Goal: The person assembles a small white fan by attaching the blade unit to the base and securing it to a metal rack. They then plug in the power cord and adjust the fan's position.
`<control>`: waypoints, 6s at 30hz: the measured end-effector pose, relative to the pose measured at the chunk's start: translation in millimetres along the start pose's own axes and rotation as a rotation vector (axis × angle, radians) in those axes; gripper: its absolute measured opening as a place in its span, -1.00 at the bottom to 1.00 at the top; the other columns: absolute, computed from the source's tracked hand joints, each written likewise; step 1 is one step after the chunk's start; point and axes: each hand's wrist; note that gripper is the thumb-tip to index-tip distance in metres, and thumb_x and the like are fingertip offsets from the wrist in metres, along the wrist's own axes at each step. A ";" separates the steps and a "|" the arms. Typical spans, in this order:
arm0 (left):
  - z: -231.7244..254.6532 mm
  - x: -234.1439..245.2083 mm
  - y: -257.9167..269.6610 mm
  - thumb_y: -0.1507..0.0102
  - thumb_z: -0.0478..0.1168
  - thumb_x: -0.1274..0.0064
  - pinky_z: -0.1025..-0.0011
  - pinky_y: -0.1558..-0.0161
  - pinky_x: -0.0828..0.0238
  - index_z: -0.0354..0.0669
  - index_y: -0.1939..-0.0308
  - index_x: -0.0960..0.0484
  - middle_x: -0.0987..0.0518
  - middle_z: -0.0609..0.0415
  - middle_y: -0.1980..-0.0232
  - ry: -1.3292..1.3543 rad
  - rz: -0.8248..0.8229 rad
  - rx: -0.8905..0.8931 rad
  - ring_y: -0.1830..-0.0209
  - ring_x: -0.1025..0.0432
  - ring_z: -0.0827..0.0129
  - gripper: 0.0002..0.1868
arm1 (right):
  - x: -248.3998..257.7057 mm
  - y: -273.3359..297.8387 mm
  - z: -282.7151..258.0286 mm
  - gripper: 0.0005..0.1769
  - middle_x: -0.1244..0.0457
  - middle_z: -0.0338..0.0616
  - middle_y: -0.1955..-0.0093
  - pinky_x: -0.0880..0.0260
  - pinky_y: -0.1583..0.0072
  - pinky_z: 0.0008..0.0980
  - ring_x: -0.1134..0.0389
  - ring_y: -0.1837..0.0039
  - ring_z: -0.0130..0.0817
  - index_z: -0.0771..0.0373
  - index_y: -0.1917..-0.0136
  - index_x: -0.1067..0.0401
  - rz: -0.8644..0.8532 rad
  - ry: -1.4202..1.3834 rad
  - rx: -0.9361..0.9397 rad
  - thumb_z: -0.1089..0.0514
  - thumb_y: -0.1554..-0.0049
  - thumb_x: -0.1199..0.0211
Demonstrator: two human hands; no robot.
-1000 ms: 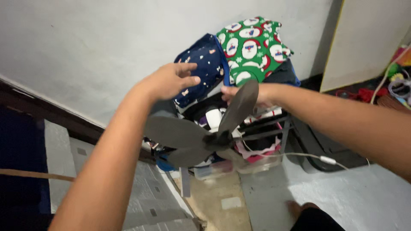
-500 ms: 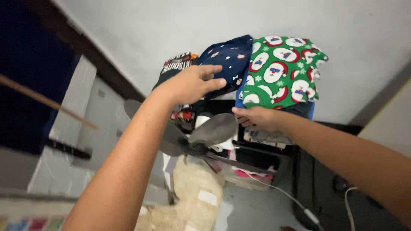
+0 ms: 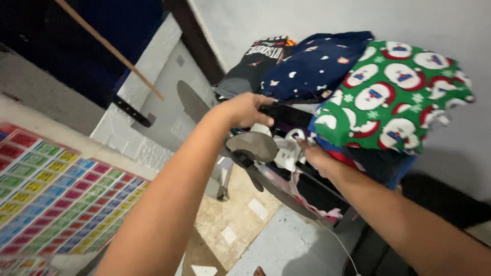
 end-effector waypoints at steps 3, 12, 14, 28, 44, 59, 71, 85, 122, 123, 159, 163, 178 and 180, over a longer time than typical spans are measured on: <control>-11.4 -7.2 -2.0 0.00 0.01 -0.43 0.24 -0.23 -0.39 0.06 -0.41 -0.44 -0.57 -0.11 -0.27 -0.163 -0.051 0.091 -0.23 -0.49 0.05 -0.10 | -11.4 -44.2 22.1 -0.01 -0.13 0.13 -0.57 -0.06 -0.52 -0.11 -0.12 -0.59 -0.04 0.33 -0.53 -0.23 0.077 -0.025 0.106 -0.51 -0.20 0.11; -17.4 -18.7 -0.8 0.02 -0.09 -0.46 0.27 -0.24 -0.37 0.30 -0.43 -0.41 -0.53 -0.03 -0.34 -0.262 -0.177 0.018 -0.27 -0.46 0.06 -0.07 | -19.1 -158.6 59.2 0.44 0.00 0.38 -0.56 0.03 -0.52 -0.14 -0.01 -0.60 0.10 0.58 -0.52 -0.05 0.366 0.076 0.040 -0.69 0.09 -0.30; -13.0 -21.0 -1.2 0.03 -0.13 -0.48 0.27 -0.24 -0.36 0.34 -0.44 -0.37 -0.53 -0.04 -0.33 -0.237 -0.183 0.025 -0.27 -0.45 0.07 -0.03 | -22.9 -165.2 68.0 0.49 0.03 0.40 -0.58 0.07 -0.54 -0.14 0.03 -0.61 0.13 0.58 -0.54 0.00 0.410 0.126 0.028 -0.72 0.11 -0.28; -2.2 -35.2 35.2 0.07 -0.40 -0.42 0.35 -0.07 -0.49 0.51 -0.38 -0.43 -0.71 0.10 -0.04 -0.030 -0.171 0.117 0.02 -0.58 0.29 0.01 | -13.4 -125.5 47.2 0.32 0.16 0.28 -0.67 0.21 -0.58 -0.07 0.20 -0.68 0.13 0.33 -0.63 0.08 0.418 0.198 0.092 -0.67 -0.01 -0.13; -13.0 -37.2 28.6 0.01 -0.37 -0.38 0.36 0.06 -0.54 0.54 -0.45 -0.34 -0.72 0.01 0.09 -0.048 -0.194 0.135 0.20 -0.58 0.28 0.03 | -6.2 -121.6 52.1 0.35 0.13 0.27 -0.66 0.13 -0.57 -0.07 0.13 -0.66 0.13 0.35 -0.64 0.09 0.439 0.138 0.104 -0.59 0.02 -0.29; -16.9 -39.3 15.5 0.03 -0.22 -0.43 0.30 -0.16 -0.44 0.36 -0.41 -0.41 -0.65 -0.14 -0.10 -0.165 -0.131 -0.054 -0.07 -0.56 0.05 -0.06 | -25.8 -165.4 83.8 0.22 -0.12 0.09 -0.61 -0.10 -0.56 -0.16 -0.12 -0.61 -0.07 0.28 -0.59 -0.13 0.487 -0.101 0.198 -0.54 0.06 -0.27; -31.9 -46.5 1.4 0.04 -0.20 -0.45 0.27 -0.21 -0.38 0.18 -0.45 -0.37 -0.58 -0.21 -0.21 -0.184 -0.139 -0.121 -0.17 -0.50 -0.01 -0.02 | -17.7 -147.4 38.4 0.39 0.15 0.24 -0.68 0.15 -0.58 -0.02 0.18 -0.68 0.16 0.31 -0.66 0.09 0.501 0.146 -0.069 -0.66 0.04 -0.25; -39.5 -58.8 14.6 0.11 -0.31 -0.45 0.29 -0.22 -0.40 0.18 -0.37 -0.47 -0.60 -0.06 -0.23 -0.133 -0.162 -0.085 -0.22 -0.49 0.05 -0.05 | -7.7 -127.3 33.6 0.41 -0.14 0.33 -0.53 -0.12 -0.51 0.02 -0.17 -0.53 0.22 0.29 -0.63 -0.07 0.469 0.157 -0.067 -0.64 0.20 -0.31; -35.7 -64.6 38.9 0.05 -0.25 -0.43 0.22 -0.25 -0.37 0.10 -0.57 -0.12 -0.54 -0.24 -0.26 -0.126 -0.055 0.063 -0.26 -0.45 -0.04 0.16 | -16.3 -156.9 78.5 0.18 -0.14 0.17 -0.52 -0.11 -0.47 -0.21 -0.14 -0.54 -0.07 0.42 -0.53 -0.15 0.386 -0.170 0.084 -0.48 0.02 -0.36; -34.7 -62.9 38.1 0.04 -0.25 -0.42 0.22 -0.24 -0.37 0.10 -0.55 -0.16 -0.55 -0.22 -0.25 -0.127 -0.058 0.051 -0.25 -0.46 -0.04 0.13 | -18.2 -161.2 79.1 0.14 -0.14 0.16 -0.53 -0.09 -0.48 -0.21 -0.13 -0.55 -0.08 0.39 -0.52 -0.21 0.351 -0.168 0.054 -0.49 0.00 -0.33; -43.8 -72.2 46.3 0.07 -0.24 -0.44 0.20 -0.18 -0.42 0.06 -0.34 -0.47 -0.63 -0.14 -0.14 -0.060 0.045 0.035 -0.16 -0.52 0.01 -0.12 | -20.2 -116.4 46.3 0.15 -0.13 0.16 -0.54 -0.12 -0.48 -0.04 -0.14 -0.56 -0.01 0.40 -0.52 -0.15 0.343 -0.137 0.136 -0.46 0.01 -0.36; -47.3 -80.7 50.8 0.12 -0.17 -0.51 0.18 -0.20 -0.38 0.08 -0.34 -0.43 -0.59 -0.16 -0.16 -0.141 -0.039 0.164 -0.19 -0.47 -0.02 -0.05 | -22.4 -133.4 65.7 0.21 -0.11 0.20 -0.55 -0.10 -0.49 -0.22 -0.14 -0.55 -0.03 0.45 -0.53 -0.14 0.416 -0.083 0.206 -0.48 0.04 -0.35; -20.8 -59.5 27.2 0.07 -0.14 -0.47 0.20 -0.17 -0.41 0.06 -0.22 -0.58 -0.63 -0.16 -0.09 -0.131 0.021 0.093 -0.15 -0.51 0.01 -0.24 | -11.6 -104.0 35.9 0.19 0.17 0.08 -0.69 -0.45 -0.12 0.14 -0.14 -0.49 0.14 0.05 -0.70 0.31 0.276 -0.040 -0.118 -0.47 -0.10 -0.18; -21.4 -60.4 31.1 0.05 -0.14 -0.47 0.20 -0.18 -0.40 0.07 -0.24 -0.56 -0.63 -0.16 -0.11 -0.125 0.024 0.101 -0.16 -0.51 0.01 -0.23 | -11.8 -106.9 38.5 0.20 0.15 0.11 -0.68 -0.48 -0.13 0.07 -0.16 -0.50 0.12 0.10 -0.70 0.30 0.301 0.002 -0.122 -0.48 -0.10 -0.18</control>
Point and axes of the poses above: each hand's wrist, its own y-axis away from the middle knuckle, its own x-axis out of the back of the hand, z = x × y
